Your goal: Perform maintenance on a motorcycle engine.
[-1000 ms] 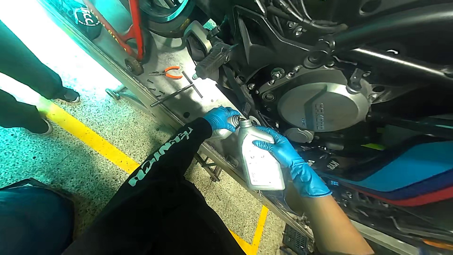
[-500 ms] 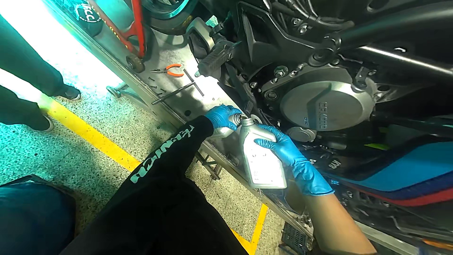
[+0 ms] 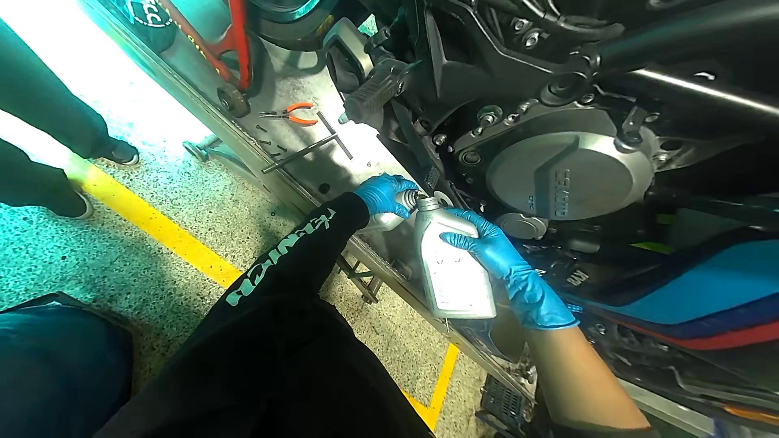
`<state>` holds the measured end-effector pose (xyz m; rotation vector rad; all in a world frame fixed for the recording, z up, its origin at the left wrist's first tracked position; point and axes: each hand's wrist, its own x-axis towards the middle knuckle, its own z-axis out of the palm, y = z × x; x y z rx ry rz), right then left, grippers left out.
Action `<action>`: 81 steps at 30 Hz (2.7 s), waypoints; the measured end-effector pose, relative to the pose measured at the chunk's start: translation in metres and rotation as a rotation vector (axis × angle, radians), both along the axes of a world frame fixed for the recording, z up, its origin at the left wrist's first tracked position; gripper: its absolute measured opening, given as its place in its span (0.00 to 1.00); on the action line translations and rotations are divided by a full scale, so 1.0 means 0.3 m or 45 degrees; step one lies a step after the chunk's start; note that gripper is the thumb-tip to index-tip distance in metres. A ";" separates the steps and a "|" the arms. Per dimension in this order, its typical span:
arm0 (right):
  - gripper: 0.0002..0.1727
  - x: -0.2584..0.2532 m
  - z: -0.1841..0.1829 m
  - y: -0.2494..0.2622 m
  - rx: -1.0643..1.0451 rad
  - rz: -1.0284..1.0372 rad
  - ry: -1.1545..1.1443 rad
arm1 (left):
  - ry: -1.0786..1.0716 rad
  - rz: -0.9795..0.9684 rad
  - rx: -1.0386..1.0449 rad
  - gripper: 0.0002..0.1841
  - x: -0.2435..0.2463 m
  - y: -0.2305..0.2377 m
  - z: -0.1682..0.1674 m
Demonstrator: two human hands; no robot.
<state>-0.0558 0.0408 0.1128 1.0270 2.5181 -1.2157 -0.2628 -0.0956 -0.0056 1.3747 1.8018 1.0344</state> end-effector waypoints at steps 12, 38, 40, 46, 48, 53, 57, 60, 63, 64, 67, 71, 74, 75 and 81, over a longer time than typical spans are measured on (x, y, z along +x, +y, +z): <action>0.31 -0.006 0.008 0.000 -0.035 -0.039 -0.001 | 0.010 -0.006 -0.001 0.36 -0.002 0.007 -0.007; 0.30 -0.011 0.012 0.013 -0.033 -0.012 -0.020 | -0.025 0.010 0.025 0.35 0.000 0.002 -0.012; 0.30 -0.011 0.011 0.015 -0.029 -0.006 -0.020 | -0.025 0.009 0.019 0.35 -0.001 0.001 -0.010; 0.30 -0.012 0.012 0.015 -0.043 -0.017 -0.025 | -0.030 0.010 0.016 0.35 0.000 -0.005 -0.002; 0.30 -0.014 0.016 0.011 -0.050 -0.029 -0.026 | -0.027 0.009 0.015 0.35 0.000 -0.005 -0.004; 0.30 -0.017 0.017 0.010 -0.043 -0.033 -0.026 | -0.014 0.006 0.027 0.35 -0.001 0.003 -0.014; 0.30 -0.019 0.023 0.008 -0.017 -0.004 -0.031 | -0.009 0.000 0.021 0.35 -0.003 0.000 -0.011; 0.30 -0.015 0.017 0.017 -0.022 0.013 -0.033 | -0.023 0.005 0.025 0.34 -0.001 -0.005 -0.007; 0.29 -0.013 0.019 0.010 -0.009 0.008 -0.036 | -0.021 0.004 0.039 0.34 -0.002 -0.005 -0.006; 0.29 -0.014 0.020 0.007 -0.012 -0.001 -0.036 | -0.022 0.006 0.043 0.34 -0.002 -0.004 -0.008; 0.30 -0.018 0.023 0.005 -0.030 -0.020 -0.034 | -0.026 0.002 0.035 0.34 -0.002 -0.005 -0.006; 0.31 -0.016 0.020 0.010 -0.029 -0.011 -0.034 | -0.023 -0.001 0.032 0.35 -0.003 -0.004 -0.007; 0.30 -0.019 0.024 0.005 -0.034 -0.017 -0.029 | -0.026 0.003 0.038 0.35 -0.002 0.000 -0.011; 0.30 -0.019 0.025 0.005 -0.042 -0.019 -0.030 | -0.026 0.005 0.038 0.35 -0.002 0.000 -0.012; 0.30 -0.019 0.023 0.010 -0.028 -0.014 -0.044 | -0.030 0.007 0.037 0.34 -0.003 0.001 -0.016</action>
